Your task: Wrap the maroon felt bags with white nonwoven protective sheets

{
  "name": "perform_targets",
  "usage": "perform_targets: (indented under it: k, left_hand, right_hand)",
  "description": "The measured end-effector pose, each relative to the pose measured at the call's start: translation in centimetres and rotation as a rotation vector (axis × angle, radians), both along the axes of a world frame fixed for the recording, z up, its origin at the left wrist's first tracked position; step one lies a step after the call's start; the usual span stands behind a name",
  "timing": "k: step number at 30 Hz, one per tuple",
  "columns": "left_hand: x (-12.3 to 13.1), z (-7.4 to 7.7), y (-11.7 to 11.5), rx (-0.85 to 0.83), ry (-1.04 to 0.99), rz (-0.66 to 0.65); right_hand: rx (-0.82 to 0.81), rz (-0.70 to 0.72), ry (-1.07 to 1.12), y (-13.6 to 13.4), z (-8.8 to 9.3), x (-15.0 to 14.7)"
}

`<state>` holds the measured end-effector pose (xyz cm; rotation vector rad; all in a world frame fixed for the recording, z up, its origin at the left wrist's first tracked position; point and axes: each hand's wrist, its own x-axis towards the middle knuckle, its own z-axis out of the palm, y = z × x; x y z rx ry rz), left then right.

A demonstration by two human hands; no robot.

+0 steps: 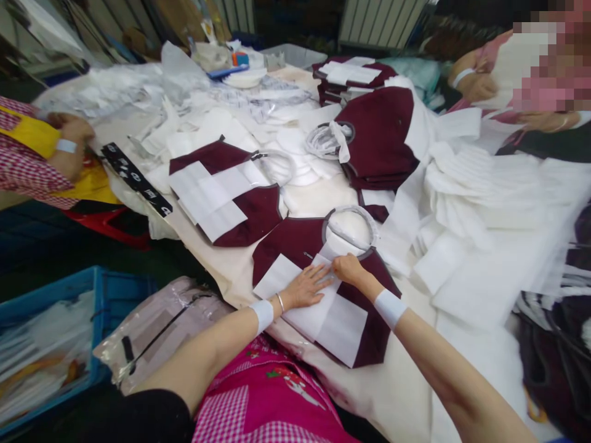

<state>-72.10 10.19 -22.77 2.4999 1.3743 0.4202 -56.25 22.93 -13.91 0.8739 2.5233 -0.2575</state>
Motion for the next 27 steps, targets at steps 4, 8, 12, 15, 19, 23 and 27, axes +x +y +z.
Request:
perform_targets:
  k: [4, 8, 12, 15, 19, 23, 27]
  left_hand:
    - [0.0, 0.3, -0.1, -0.006, -0.015, 0.021]
    - [0.1, 0.4, -0.1, -0.008, -0.019, 0.022]
    - [0.1, 0.6, -0.1, -0.016, 0.004, 0.013]
    - [0.1, 0.6, -0.1, -0.03, 0.013, 0.011]
    - [0.1, 0.7, -0.1, -0.027, 0.01, 0.013]
    - [0.1, 0.6, -0.1, -0.017, -0.002, 0.011]
    - [0.1, 0.6, -0.1, -0.019, -0.005, 0.01]
  right_hand:
    - [0.028, 0.039, -0.026, 0.2, -0.5, -0.2]
    - [0.048, 0.051, -0.03, 0.0, -0.8, -0.6]
    - [0.077, 0.042, -0.012, -0.2, -1.0, -0.7]
    - [0.104, 0.028, 0.005, -0.5, -1.2, -0.7]
    - [0.148, 0.009, 0.027, -1.7, -1.2, -0.9]
    - [0.217, -0.023, 0.045, -3.0, -0.7, -1.1]
    - [0.255, -0.05, 0.079, -2.3, -0.5, -1.2]
